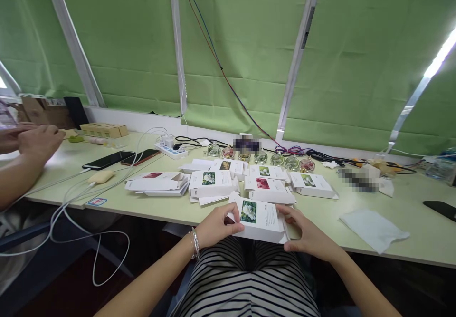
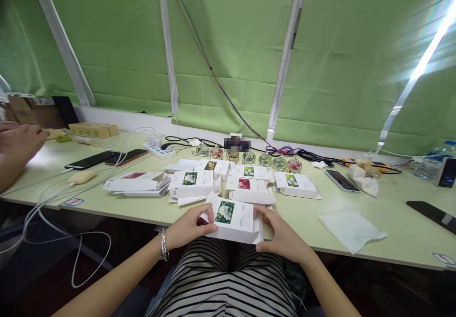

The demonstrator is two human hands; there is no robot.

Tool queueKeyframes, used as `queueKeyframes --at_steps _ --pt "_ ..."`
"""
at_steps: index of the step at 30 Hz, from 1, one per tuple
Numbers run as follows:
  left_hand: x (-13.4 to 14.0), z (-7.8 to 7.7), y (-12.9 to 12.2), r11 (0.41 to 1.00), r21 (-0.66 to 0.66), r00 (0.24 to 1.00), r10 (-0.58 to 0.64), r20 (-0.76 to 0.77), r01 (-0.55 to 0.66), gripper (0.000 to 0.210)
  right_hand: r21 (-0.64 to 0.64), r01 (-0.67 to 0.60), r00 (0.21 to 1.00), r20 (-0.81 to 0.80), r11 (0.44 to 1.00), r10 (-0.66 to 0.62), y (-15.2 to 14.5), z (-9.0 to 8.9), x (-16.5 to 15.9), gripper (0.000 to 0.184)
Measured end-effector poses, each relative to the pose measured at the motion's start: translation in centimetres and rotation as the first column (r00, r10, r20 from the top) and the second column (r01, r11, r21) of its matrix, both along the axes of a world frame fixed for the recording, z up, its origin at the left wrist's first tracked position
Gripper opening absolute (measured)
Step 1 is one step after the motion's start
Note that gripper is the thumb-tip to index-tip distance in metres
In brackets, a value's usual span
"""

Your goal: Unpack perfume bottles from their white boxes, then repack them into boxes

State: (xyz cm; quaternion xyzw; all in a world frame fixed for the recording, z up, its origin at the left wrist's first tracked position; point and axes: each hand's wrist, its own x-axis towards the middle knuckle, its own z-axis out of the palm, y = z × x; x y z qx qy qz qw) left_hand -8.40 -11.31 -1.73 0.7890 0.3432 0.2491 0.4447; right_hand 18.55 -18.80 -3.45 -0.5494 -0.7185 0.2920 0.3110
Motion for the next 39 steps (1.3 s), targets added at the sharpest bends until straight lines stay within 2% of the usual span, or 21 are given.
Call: queueKeyframes --at_steps 9,13,16,21,27,33,39 --pt "-0.1 -0.2 0.3 1.0 0.03 1.0 0.004 -0.009 -0.004 0.021 0.106 -0.034 0.987 -0.153 0.994 0.05 0.6 -0.7 -0.2 0.067" --pt "-0.1 -0.2 0.4 1.0 0.031 1.0 0.006 -0.021 -0.005 0.022 0.082 -0.026 0.977 -0.21 0.996 0.043 0.8 -0.9 -0.1 0.068" --pt "-0.1 -0.3 0.4 1.0 0.021 1.0 0.004 -0.03 -0.003 0.022 0.039 -0.029 0.985 -0.169 0.999 0.035 0.7 -0.8 -0.2 0.067" --pt "-0.2 -0.4 0.5 1.0 0.02 1.0 -0.007 -0.029 0.008 0.022 0.076 0.031 0.999 -0.029 0.997 -0.029 0.7 -0.6 -0.8 0.061" --pt "-0.1 -0.3 0.3 0.999 0.034 0.999 0.008 -0.033 -0.007 0.022 0.087 0.104 0.992 -0.085 0.991 -0.096 0.8 -0.8 -1.0 0.055" --pt "0.1 -0.1 0.4 0.999 0.05 0.999 0.02 -0.041 -0.018 0.022 0.144 0.042 0.986 -0.167 0.989 -0.017 0.9 -1.0 -0.7 0.049" --pt "0.0 -0.2 0.4 0.999 0.039 0.999 0.019 -0.04 -0.017 0.023 0.175 -0.059 0.975 -0.203 0.983 0.095 0.9 -1.4 -0.3 0.064"
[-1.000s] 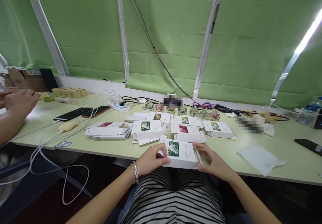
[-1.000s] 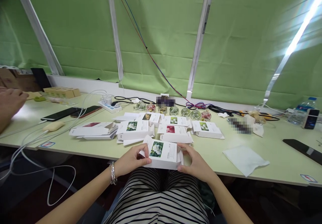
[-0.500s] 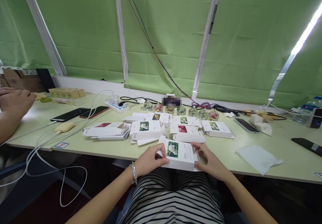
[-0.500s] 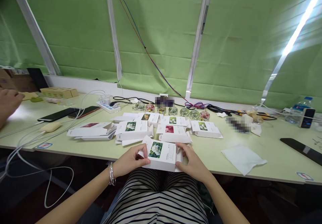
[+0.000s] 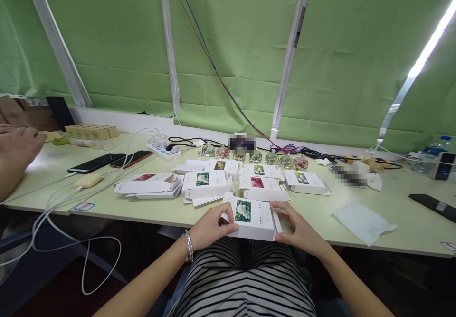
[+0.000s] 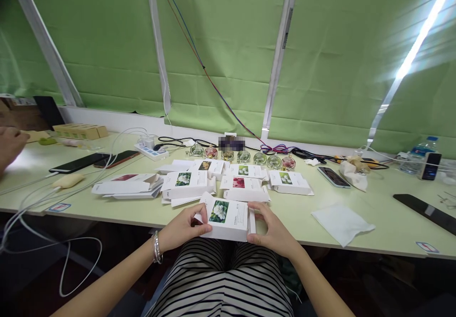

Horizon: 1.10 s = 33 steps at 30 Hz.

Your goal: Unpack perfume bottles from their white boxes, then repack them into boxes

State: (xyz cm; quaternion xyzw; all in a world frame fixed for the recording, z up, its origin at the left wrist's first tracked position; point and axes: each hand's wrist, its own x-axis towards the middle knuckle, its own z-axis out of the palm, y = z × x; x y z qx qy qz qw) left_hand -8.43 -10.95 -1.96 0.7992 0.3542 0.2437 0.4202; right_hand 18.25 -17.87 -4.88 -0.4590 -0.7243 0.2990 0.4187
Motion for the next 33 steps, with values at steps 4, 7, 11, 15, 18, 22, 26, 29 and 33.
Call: queueKeyframes --at_steps 4,7,11,15,18,22,26,29,33 --pt "0.0 0.0 0.0 1.0 -0.004 1.0 -0.005 0.005 0.005 0.023 -0.001 -0.038 0.997 -0.065 0.999 0.038 0.2 -0.4 0.0 0.069" --pt "0.0 0.0 0.1 1.0 -0.004 1.0 -0.015 0.016 0.015 0.023 -0.013 -0.025 0.986 -0.167 1.0 0.023 0.6 -0.5 -0.3 0.075" --pt "-0.1 0.0 0.2 0.999 -0.003 0.999 -0.034 0.03 0.034 0.024 -0.051 0.008 0.971 -0.238 0.999 -0.02 0.9 -0.5 -1.0 0.08" --pt "-0.2 0.1 0.3 0.999 -0.008 0.999 -0.037 0.027 0.037 0.024 -0.114 0.03 0.967 -0.247 0.993 -0.058 0.7 -0.2 -1.2 0.084" --pt "-0.3 0.2 0.3 0.999 -0.003 0.999 -0.042 0.03 0.042 0.023 -0.137 0.032 0.977 -0.204 0.99 -0.06 0.5 0.0 -1.2 0.083" --pt "-0.4 0.3 0.4 0.998 0.002 0.997 -0.07 0.037 0.07 0.023 -0.135 0.087 0.983 -0.149 0.987 -0.107 0.3 0.1 -1.1 0.08" --pt "-0.5 0.4 0.4 0.997 0.014 0.997 -0.08 0.025 0.079 0.022 -0.134 0.133 0.985 -0.09 0.982 -0.146 0.1 0.2 -1.3 0.078" --pt "-0.4 0.4 0.4 0.997 0.021 0.997 -0.076 0.012 0.076 0.021 -0.132 0.139 0.981 -0.12 0.981 -0.155 0.1 0.4 -1.6 0.081" --pt "-0.4 0.2 0.4 0.998 0.009 0.998 -0.057 0.009 0.057 0.022 -0.135 0.062 0.977 -0.193 0.989 -0.087 0.1 0.3 -1.5 0.084"
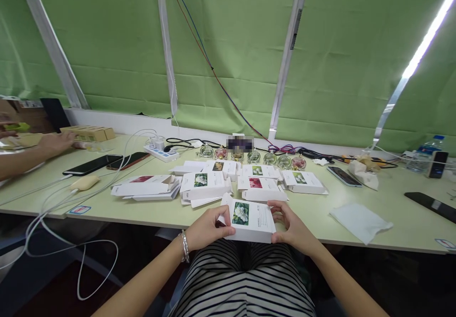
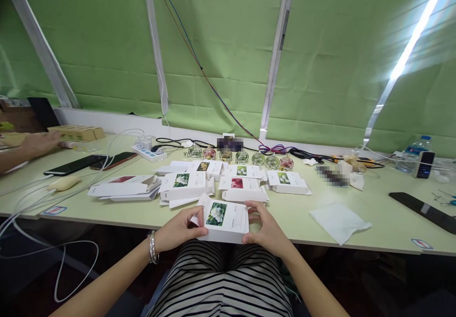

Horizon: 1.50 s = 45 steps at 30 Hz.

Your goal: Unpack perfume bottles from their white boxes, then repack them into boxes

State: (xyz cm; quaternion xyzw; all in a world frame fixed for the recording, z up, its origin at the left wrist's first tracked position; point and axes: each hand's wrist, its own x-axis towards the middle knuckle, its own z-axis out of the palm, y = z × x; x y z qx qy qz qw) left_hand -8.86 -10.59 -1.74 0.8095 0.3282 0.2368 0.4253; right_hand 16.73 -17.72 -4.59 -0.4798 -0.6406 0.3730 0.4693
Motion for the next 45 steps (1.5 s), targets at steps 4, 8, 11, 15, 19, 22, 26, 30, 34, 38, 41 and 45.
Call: queueKeyframes --at_steps 4,8,11,15,19,22,26,30,34,38,41,45 --pt "0.0 0.0 -0.1 1.0 -0.007 1.0 0.01 -0.001 -0.01 0.022 -0.05 -0.111 0.994 -0.011 0.993 0.11 -0.1 0.1 0.5 0.087" --pt "0.0 0.1 -0.1 1.0 0.016 1.0 0.009 -0.006 -0.009 0.022 -0.03 -0.143 0.99 0.01 0.989 0.144 -0.2 0.3 0.6 0.087" --pt "0.0 0.0 0.0 1.0 0.028 1.0 0.003 -0.016 -0.003 0.022 -0.078 -0.12 0.993 -0.001 0.99 0.121 -0.2 0.3 0.5 0.087" --pt "-0.1 -0.1 0.1 1.0 0.025 1.0 0.006 -0.016 -0.006 0.024 -0.062 -0.078 0.997 -0.022 0.995 0.077 0.0 0.0 0.4 0.076" --pt "-0.1 0.0 -0.1 0.999 0.033 1.0 0.011 -0.015 -0.01 0.023 -0.013 -0.063 0.995 -0.073 0.998 0.062 0.3 -0.3 0.3 0.071" --pt "0.0 0.2 -0.1 0.998 0.056 0.999 0.005 -0.031 -0.004 0.022 -0.015 -0.052 0.997 -0.065 0.999 0.051 0.3 -0.4 0.2 0.078" --pt "0.0 0.1 0.1 0.996 0.094 0.999 0.007 -0.049 -0.003 0.022 -0.038 -0.029 1.0 0.004 0.999 0.029 0.3 -0.1 -0.2 0.086" --pt "0.0 0.0 0.2 0.997 0.073 0.999 0.026 -0.047 -0.023 0.022 -0.088 -0.038 0.999 0.032 0.995 0.041 0.2 0.4 -0.2 0.08" --pt "0.0 0.0 0.2 0.996 0.07 0.996 0.061 -0.068 -0.057 0.022 -0.103 -0.043 0.997 0.055 0.994 0.049 -0.1 0.8 0.2 0.074" --pt "-0.2 0.0 0.4 0.995 0.095 1.0 0.013 -0.027 -0.011 0.022 -0.115 -0.006 0.996 0.092 0.993 0.017 -0.2 1.0 0.3 0.067" --pt "-0.3 -0.2 0.5 0.997 0.081 1.0 0.016 -0.021 -0.014 0.023 -0.147 -0.032 0.998 0.044 0.989 0.039 0.0 1.2 0.2 0.071" --pt "-0.4 -0.2 0.6 0.996 0.09 1.0 0.008 -0.007 -0.007 0.024 -0.137 -0.041 0.998 0.049 0.99 0.048 0.1 1.5 0.1 0.078"
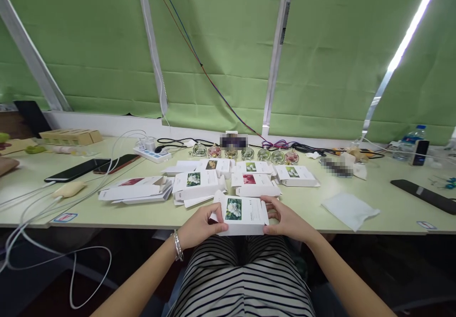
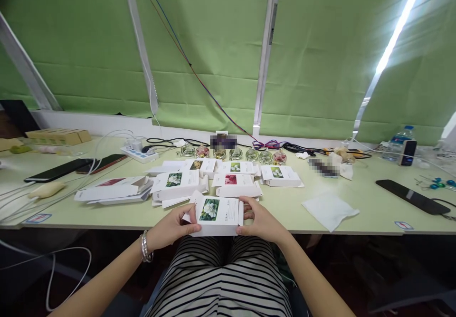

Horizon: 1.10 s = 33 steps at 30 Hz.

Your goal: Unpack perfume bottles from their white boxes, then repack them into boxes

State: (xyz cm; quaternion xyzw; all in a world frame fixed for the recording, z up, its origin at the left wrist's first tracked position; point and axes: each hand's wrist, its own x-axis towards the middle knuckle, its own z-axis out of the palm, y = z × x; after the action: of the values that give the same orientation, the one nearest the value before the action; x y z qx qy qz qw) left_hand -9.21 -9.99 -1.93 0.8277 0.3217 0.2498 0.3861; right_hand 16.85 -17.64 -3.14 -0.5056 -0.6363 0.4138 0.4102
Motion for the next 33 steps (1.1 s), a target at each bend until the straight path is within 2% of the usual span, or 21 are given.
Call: queueKeyframes --at_steps 5,10,15,17,20,22,25,27,31,33 --pt "-0.1 0.2 0.1 1.0 -0.005 1.0 -0.013 0.01 0.013 0.026 0.004 -0.003 0.999 0.039 1.0 0.003 0.0 0.1 0.1 0.08" --pt "-0.2 0.1 0.2 1.0 -0.014 1.0 -0.021 0.022 0.021 0.026 -0.039 -0.007 1.0 0.006 0.999 0.008 0.2 -0.3 0.1 0.087" --pt "-0.1 0.0 0.1 0.999 -0.017 0.999 -0.032 0.038 0.033 0.025 0.005 -0.006 0.998 -0.063 1.0 0.007 0.4 -0.7 -0.1 0.081" --pt "0.0 0.1 0.0 0.999 -0.019 0.999 -0.029 0.036 0.03 0.024 0.036 -0.055 0.99 -0.126 0.998 0.059 0.3 -0.7 0.2 0.078" --pt "0.0 0.1 0.0 1.0 -0.015 0.999 -0.016 0.035 0.017 0.024 -0.006 -0.166 0.958 -0.237 0.986 0.16 0.3 -0.5 0.5 0.074" --pt "-0.1 0.2 -0.1 1.0 -0.015 0.999 -0.016 0.038 0.017 0.025 -0.045 -0.159 0.959 -0.245 0.986 0.143 0.3 -0.5 0.5 0.067" --pt "-0.1 0.0 -0.1 0.999 -0.029 0.998 -0.041 0.054 0.043 0.026 -0.043 -0.041 0.988 -0.149 0.998 0.034 0.1 -0.6 -0.1 0.059" --pt "-0.1 -0.2 -0.1 0.997 -0.045 0.996 -0.056 0.062 0.059 0.027 0.001 -0.015 0.997 -0.079 1.0 0.015 -0.3 -0.4 -0.4 0.059" --pt "-0.3 -0.1 -0.6 0.998 -0.057 0.999 -0.036 0.035 0.038 0.028 0.042 -0.172 0.979 0.114 0.984 0.167 -1.5 0.6 -0.9 0.076" --pt "-0.4 0.8 -1.5 0.998 0.02 0.998 -0.059 -0.016 0.059 0.025 0.059 -0.147 0.959 0.254 0.987 0.128 -1.9 1.0 -1.6 0.084"
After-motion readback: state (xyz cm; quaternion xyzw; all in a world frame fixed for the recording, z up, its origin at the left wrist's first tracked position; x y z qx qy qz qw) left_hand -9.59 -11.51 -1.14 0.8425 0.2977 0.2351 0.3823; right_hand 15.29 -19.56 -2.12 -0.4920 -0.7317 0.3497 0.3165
